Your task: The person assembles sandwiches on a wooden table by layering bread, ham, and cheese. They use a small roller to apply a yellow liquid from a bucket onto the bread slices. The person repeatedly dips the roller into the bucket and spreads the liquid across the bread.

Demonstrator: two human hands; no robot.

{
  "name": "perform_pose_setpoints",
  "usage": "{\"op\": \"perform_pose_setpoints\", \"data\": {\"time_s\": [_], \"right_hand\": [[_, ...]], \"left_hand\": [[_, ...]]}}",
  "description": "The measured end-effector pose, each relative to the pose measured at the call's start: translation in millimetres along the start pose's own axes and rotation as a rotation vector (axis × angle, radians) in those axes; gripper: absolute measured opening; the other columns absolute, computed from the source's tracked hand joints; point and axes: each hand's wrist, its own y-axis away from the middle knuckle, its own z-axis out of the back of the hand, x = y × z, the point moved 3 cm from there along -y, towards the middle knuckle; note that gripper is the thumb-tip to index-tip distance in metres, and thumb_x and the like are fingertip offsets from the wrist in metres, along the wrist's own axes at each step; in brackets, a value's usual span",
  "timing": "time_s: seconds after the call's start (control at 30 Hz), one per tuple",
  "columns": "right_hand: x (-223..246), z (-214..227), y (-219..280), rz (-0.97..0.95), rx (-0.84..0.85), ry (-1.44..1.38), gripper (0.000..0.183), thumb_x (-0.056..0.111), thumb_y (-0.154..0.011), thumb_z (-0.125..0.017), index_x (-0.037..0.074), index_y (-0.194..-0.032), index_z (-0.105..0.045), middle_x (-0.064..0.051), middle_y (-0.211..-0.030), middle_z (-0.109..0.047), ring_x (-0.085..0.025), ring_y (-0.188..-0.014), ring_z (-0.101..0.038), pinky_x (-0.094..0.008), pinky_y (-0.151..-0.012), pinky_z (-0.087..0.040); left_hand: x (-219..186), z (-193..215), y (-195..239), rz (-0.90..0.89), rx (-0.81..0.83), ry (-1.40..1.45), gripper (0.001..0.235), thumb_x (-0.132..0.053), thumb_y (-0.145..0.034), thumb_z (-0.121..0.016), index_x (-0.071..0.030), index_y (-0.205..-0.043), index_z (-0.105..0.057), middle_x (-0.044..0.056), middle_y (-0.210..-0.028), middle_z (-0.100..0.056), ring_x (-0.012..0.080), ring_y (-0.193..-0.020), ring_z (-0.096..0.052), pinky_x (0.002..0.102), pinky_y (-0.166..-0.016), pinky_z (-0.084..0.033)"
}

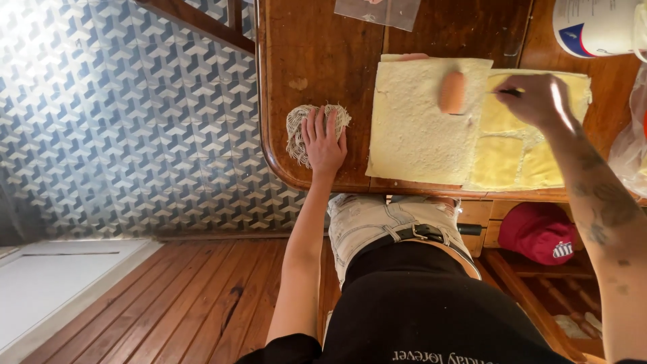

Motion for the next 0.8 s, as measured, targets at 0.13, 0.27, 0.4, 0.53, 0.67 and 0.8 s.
{"op": "perform_pose_setpoints", "data": {"time_s": [0.13, 0.27, 0.4, 0.53, 0.67, 0.8], "right_hand": [[72, -25, -40, 0.161, -0.030, 0.029, 0.008, 0.031, -0.106, -0.073, 0.028, -0.108, -0.080, 0.010, -0.093, -0.078, -0.014, -0.080, -0.072, -0.038, -0.082, -0.054], [106, -21, -39, 0.091, 0.057, 0.090, 0.017, 0.030, -0.106, -0.063, 0.028, -0.105, -0.080, 0.006, -0.081, -0.076, -0.022, -0.074, -0.070, -0.039, -0.066, -0.053], [72, 8, -30, -0.019, 0.153, 0.192, 0.016, 0.029, -0.110, -0.062, 0.030, -0.110, -0.078, 0.009, -0.088, -0.078, -0.016, -0.082, -0.073, -0.043, -0.087, -0.054], [61, 9, -31, -0.065, 0.167, 0.274, 0.014, 0.033, -0.108, -0.064, 0.032, -0.110, -0.078, 0.008, -0.095, -0.080, -0.022, -0.099, -0.073, -0.051, -0.100, -0.047], [107, -22, -48, 0.075, 0.084, 0.176, 0.017, 0.031, -0.109, -0.062, 0.032, -0.109, -0.079, 0.012, -0.086, -0.077, -0.015, -0.080, -0.072, -0.040, -0.089, -0.050], [136, -26, -44, 0.074, 0.115, 0.162, 0.017, 0.029, -0.110, -0.062, 0.029, -0.107, -0.079, 0.010, -0.079, -0.075, -0.014, -0.070, -0.069, -0.035, -0.070, -0.052]], "left_hand": [[-1, -1, 0, 0.001, 0.013, 0.014, 0.043, -0.037, -0.107, -0.050, -0.012, -0.141, -0.056, 0.016, -0.146, -0.056, 0.0380, -0.141, -0.047, 0.056, -0.121, -0.036], [2, -4, 1, 0.010, 0.033, 0.005, 0.044, -0.039, -0.108, -0.049, -0.012, -0.142, -0.056, 0.015, -0.147, -0.055, 0.0375, -0.142, -0.046, 0.056, -0.122, -0.035], [1, -3, 1, 0.013, 0.029, 0.017, 0.043, -0.038, -0.108, -0.050, -0.012, -0.142, -0.056, 0.016, -0.147, -0.056, 0.0379, -0.142, -0.046, 0.056, -0.122, -0.035], [0, -2, 0, 0.012, 0.027, 0.012, 0.042, -0.037, -0.108, -0.049, -0.013, -0.142, -0.056, 0.016, -0.147, -0.056, 0.0381, -0.141, -0.047, 0.056, -0.121, -0.036], [1, -3, 0, 0.005, 0.026, 0.015, 0.042, -0.037, -0.108, -0.048, -0.012, -0.141, -0.056, 0.016, -0.147, -0.056, 0.0384, -0.141, -0.047, 0.056, -0.122, -0.035], [0, -4, 2, 0.004, 0.039, 0.010, 0.044, -0.039, -0.108, -0.047, -0.013, -0.142, -0.055, 0.015, -0.147, -0.055, 0.0377, -0.142, -0.046, 0.056, -0.122, -0.035]]}}
